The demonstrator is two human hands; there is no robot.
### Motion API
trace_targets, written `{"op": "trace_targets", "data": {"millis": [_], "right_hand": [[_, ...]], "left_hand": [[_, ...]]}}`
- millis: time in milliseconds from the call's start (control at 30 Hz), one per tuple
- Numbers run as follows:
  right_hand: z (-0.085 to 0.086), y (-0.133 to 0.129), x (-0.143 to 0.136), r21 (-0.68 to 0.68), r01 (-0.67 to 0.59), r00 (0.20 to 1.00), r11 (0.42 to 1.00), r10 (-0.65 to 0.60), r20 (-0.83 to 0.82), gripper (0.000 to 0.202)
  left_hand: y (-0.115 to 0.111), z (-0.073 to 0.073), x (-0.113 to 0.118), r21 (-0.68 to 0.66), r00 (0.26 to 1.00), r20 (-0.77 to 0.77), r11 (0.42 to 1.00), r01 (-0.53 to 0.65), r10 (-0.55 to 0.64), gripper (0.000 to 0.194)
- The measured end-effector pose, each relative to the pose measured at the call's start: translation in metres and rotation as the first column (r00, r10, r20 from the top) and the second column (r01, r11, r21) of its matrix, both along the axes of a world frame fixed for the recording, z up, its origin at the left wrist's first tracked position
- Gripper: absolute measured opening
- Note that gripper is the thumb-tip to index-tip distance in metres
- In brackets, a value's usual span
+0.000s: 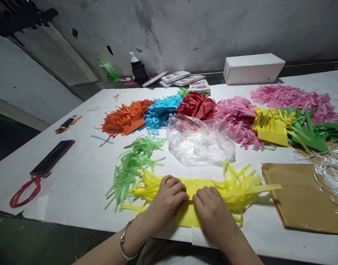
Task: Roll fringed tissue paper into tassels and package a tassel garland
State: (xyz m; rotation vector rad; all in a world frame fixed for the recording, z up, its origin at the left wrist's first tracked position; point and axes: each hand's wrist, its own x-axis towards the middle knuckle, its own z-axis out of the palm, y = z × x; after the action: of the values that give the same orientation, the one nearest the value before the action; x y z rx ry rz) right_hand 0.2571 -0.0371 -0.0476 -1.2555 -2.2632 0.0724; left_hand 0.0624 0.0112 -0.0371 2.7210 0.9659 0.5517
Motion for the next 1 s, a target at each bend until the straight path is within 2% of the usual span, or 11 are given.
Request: {"op": "trace_targets", "data": {"millis": [100, 233, 300, 400, 467, 533, 600, 633, 733, 867, 1000], "right_hand": [[0.000, -0.006, 0.019, -0.033, -0.004, 1.000, 0.999, 0.003, -0.027, 0.034], [0.002, -0.015, 0.040, -0.016, 0.014, 0.998, 1.000, -0.015, -0.064, 0.022], [0.002, -0.017, 0.039, -0.011, 0.085, 0.994, 0.996, -0.086, -0.067, 0.019], [0.004, -0.015, 0.029, -0.014, 0.267, 0.963, 0.963, -0.268, -0.039, 0.023], [0.005, -0.014, 0.024, -0.011, 0.372, 0.928, 0.928, -0.372, 0.032, 0.027], [0.005, -0.013, 0.020, 0.024, 0.410, 0.906, 0.912, -0.410, 0.103, 0.025], [0.005, -0.012, 0.016, 0.071, 0.333, 0.935, 0.940, -0.339, 0.099, 0.023], [0.005, -0.011, 0.014, 0.082, 0.259, 0.961, 0.962, -0.265, 0.077, 0.025], [0.004, -0.008, 0.005, 0.057, 0.061, 0.998, 0.997, -0.061, 0.013, 0.029], [0.001, -0.004, -0.002, 0.047, 0.062, 0.998, 0.997, -0.062, -0.018, 0.030], [0.002, -0.002, -0.008, 0.040, 0.052, 0.998, 0.998, -0.051, -0.028, 0.025]], "left_hand": [[0.001, 0.001, -0.008, -0.086, 0.999, 0.026, 0.995, -0.043, 0.046, 0.015], [-0.001, 0.004, -0.018, -0.162, 0.998, 0.026, 0.985, -0.059, 0.064, 0.013], [-0.001, 0.007, -0.017, -0.179, 0.995, -0.020, 0.979, -0.097, 0.095, 0.014], [0.000, 0.013, -0.010, -0.181, 0.974, -0.150, 0.964, -0.195, 0.169, 0.018], [0.001, 0.017, -0.005, -0.166, 0.950, -0.239, 0.956, -0.242, 0.199, 0.017], [0.002, 0.019, -0.001, -0.153, 0.935, -0.283, 0.952, -0.264, 0.213, 0.013], [0.003, 0.020, 0.000, -0.145, 0.939, -0.267, 0.955, -0.261, 0.216, 0.010], [0.003, 0.019, 0.000, -0.144, 0.948, -0.242, 0.959, -0.245, 0.206, 0.010], [0.004, 0.016, -0.003, -0.129, 0.981, -0.154, 0.982, -0.140, 0.119, 0.013], [0.005, 0.012, -0.006, -0.034, 0.995, -0.098, 0.999, 0.010, -0.013, 0.010], [0.006, 0.007, -0.005, 0.068, 0.992, -0.098, 0.994, 0.084, -0.077, 0.016]]}}
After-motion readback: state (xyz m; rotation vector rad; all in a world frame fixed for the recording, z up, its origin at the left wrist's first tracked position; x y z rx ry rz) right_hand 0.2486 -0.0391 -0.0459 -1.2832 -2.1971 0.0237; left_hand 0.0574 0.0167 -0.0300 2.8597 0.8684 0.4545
